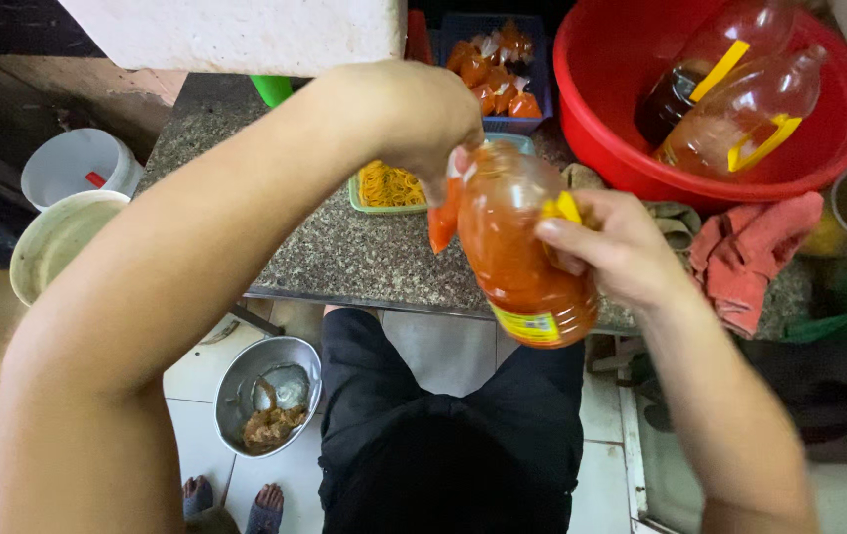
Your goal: The person pours a red liquid from a large plastic bottle into small clear plastic sachets. They then tie each filled sachet with a yellow rubber band and place it into a red basket. The person repeats this process for multiple sachets.
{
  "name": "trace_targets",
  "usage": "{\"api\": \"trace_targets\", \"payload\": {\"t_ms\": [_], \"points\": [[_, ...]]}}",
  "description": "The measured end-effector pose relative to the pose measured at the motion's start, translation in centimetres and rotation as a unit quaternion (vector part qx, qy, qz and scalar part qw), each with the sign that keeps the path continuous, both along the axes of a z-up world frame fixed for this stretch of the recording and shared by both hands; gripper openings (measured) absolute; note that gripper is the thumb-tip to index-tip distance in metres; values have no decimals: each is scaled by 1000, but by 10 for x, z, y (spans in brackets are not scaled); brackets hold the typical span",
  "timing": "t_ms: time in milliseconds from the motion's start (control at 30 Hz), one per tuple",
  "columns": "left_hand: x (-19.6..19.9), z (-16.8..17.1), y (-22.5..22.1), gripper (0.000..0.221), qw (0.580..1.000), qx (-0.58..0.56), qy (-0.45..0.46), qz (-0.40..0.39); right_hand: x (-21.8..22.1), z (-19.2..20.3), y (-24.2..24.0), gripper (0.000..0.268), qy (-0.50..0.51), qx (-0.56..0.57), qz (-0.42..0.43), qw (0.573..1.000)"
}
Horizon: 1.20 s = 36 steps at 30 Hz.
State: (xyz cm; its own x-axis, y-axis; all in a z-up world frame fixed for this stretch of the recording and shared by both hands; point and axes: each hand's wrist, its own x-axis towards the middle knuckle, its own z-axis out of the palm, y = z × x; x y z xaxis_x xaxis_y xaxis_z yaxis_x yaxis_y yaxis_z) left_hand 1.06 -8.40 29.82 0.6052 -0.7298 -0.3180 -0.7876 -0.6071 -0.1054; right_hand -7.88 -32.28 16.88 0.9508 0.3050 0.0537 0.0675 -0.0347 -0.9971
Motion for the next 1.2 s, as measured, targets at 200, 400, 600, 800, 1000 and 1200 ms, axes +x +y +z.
{"api": "trace_targets", "payload": {"t_ms": [200,400,600,800,1000,1200], "points": [[16,-40,1,53,999,-31,40,7,8,-83,-32,29,19,318,-93,943],[18,-94,14,40,996,-39,71,34,28,-137,-43,37,-84,306,-284,905],[28,-155,26,47,993,-46,75,76,25,-152,-37,23,-332,93,-400,849],[39,-182,36,50,991,-53,86,88,17,-122,42,32,-545,-362,-185,733],[46,-194,41,42,982,-92,130,99,66,-105,93,17,-505,-401,11,764],[45,-210,72,40,911,-312,253,92,61,-118,86,13,-418,-369,-19,830]]}}
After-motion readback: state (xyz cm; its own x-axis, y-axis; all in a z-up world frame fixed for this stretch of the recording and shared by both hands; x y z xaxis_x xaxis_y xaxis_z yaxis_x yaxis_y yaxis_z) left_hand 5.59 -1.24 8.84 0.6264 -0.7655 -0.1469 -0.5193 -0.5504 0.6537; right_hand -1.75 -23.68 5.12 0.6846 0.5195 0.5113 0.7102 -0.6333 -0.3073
